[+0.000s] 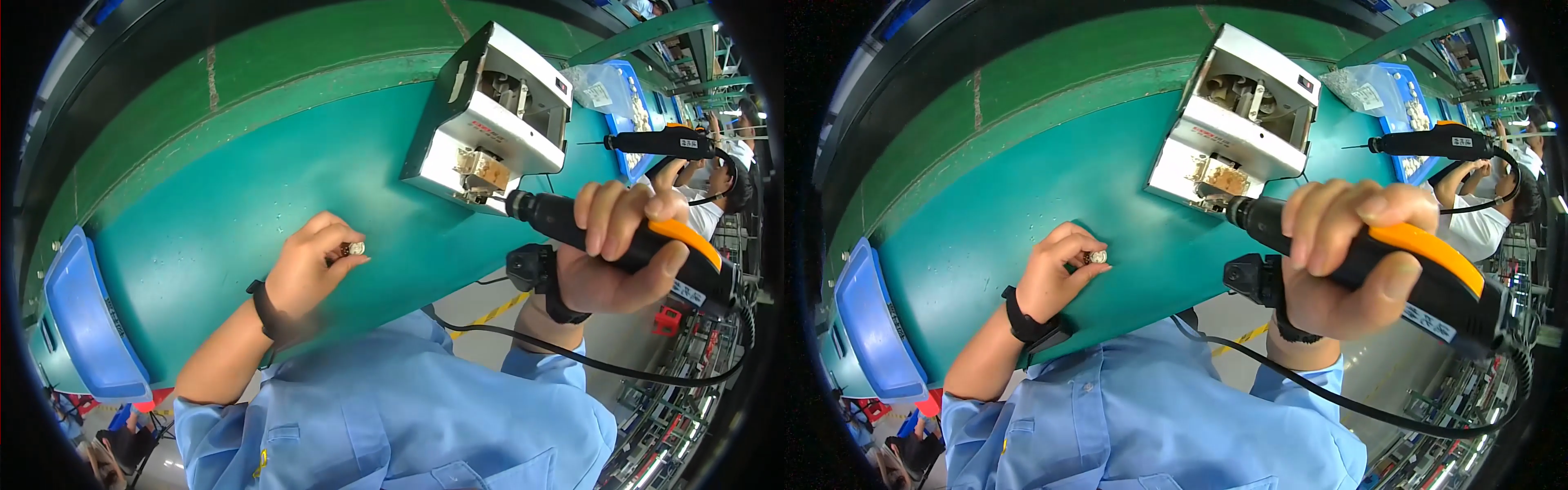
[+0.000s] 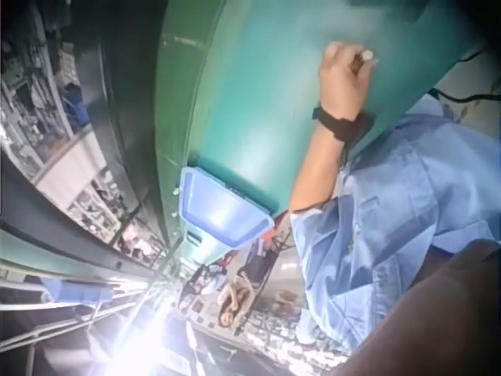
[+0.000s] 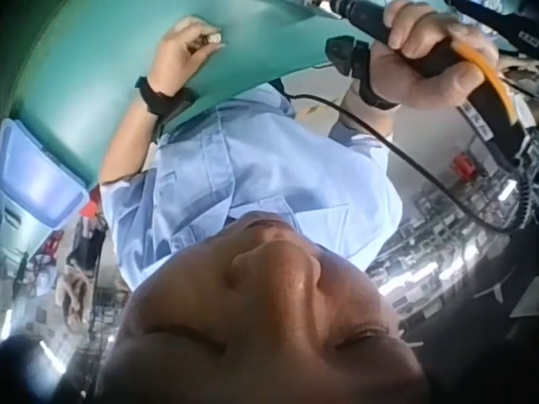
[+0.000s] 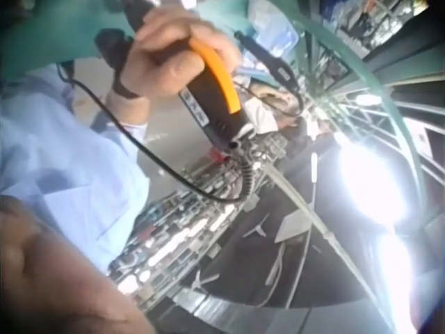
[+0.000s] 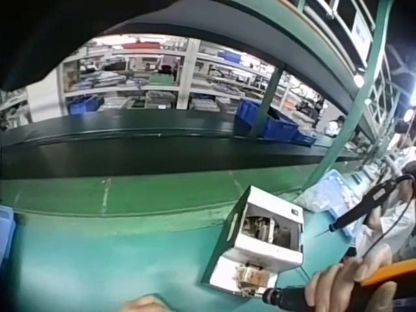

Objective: The person picks up a small component, places it into a metal fixture, and uses a power screwdriver to drive a screw into it before placing it on a conveyor belt.

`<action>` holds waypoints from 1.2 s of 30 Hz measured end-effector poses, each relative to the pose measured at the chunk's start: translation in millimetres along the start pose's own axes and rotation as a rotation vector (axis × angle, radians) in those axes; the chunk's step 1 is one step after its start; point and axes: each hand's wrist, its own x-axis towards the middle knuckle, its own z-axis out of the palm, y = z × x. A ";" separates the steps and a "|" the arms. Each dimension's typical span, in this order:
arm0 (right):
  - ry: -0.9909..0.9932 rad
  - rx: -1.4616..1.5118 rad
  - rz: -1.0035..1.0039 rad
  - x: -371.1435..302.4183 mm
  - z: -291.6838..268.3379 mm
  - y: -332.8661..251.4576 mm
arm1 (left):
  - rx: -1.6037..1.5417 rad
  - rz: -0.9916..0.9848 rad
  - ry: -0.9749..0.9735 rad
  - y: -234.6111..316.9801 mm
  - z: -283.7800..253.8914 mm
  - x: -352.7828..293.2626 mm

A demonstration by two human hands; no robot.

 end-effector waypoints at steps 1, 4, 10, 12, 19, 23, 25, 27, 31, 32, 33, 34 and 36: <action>-0.002 -0.019 0.022 0.7 -0.7 4.7 | -0.055 -0.013 -0.007 -3.6 -0.5 0.4; -0.001 -0.054 0.068 0.3 -3.2 14.5 | -0.160 -0.043 -0.024 -9.2 -1.7 1.6; -0.079 -0.036 0.154 5.0 -6.8 19.6 | -0.153 -0.071 -0.043 -5.1 -4.3 3.6; -0.118 -0.020 0.161 11.5 -8.2 19.7 | -0.154 -0.074 -0.047 -5.2 -4.5 3.7; -0.471 0.268 0.294 40.0 -8.7 41.7 | -0.162 -0.046 -0.028 -5.2 -4.8 0.8; -0.057 0.103 0.536 44.1 -5.6 47.0 | -0.133 -0.024 0.001 -7.8 -2.2 -1.1; 0.094 0.218 0.624 30.6 1.2 51.5 | -0.126 -0.043 0.016 -8.3 -3.2 -1.2; 0.017 0.224 0.538 8.9 21.8 46.3 | -0.117 -0.059 0.019 -9.3 -3.0 -1.5; -0.196 0.257 0.336 -17.5 47.8 33.2 | -0.199 0.013 0.057 -13.1 2.1 3.5; -0.202 0.270 0.349 -21.0 53.5 36.8 | -0.199 -0.003 0.067 -14.5 0.7 1.5; -0.242 0.234 0.321 -24.7 58.9 41.5 | -0.195 -0.012 0.049 -15.2 -0.4 0.9; -0.283 0.195 0.292 -28.4 64.7 45.6 | -0.192 -0.020 0.030 -15.6 -1.5 0.0; -0.331 0.159 0.266 -31.9 74.5 47.9 | -0.194 -0.030 0.018 -16.4 -2.1 -2.2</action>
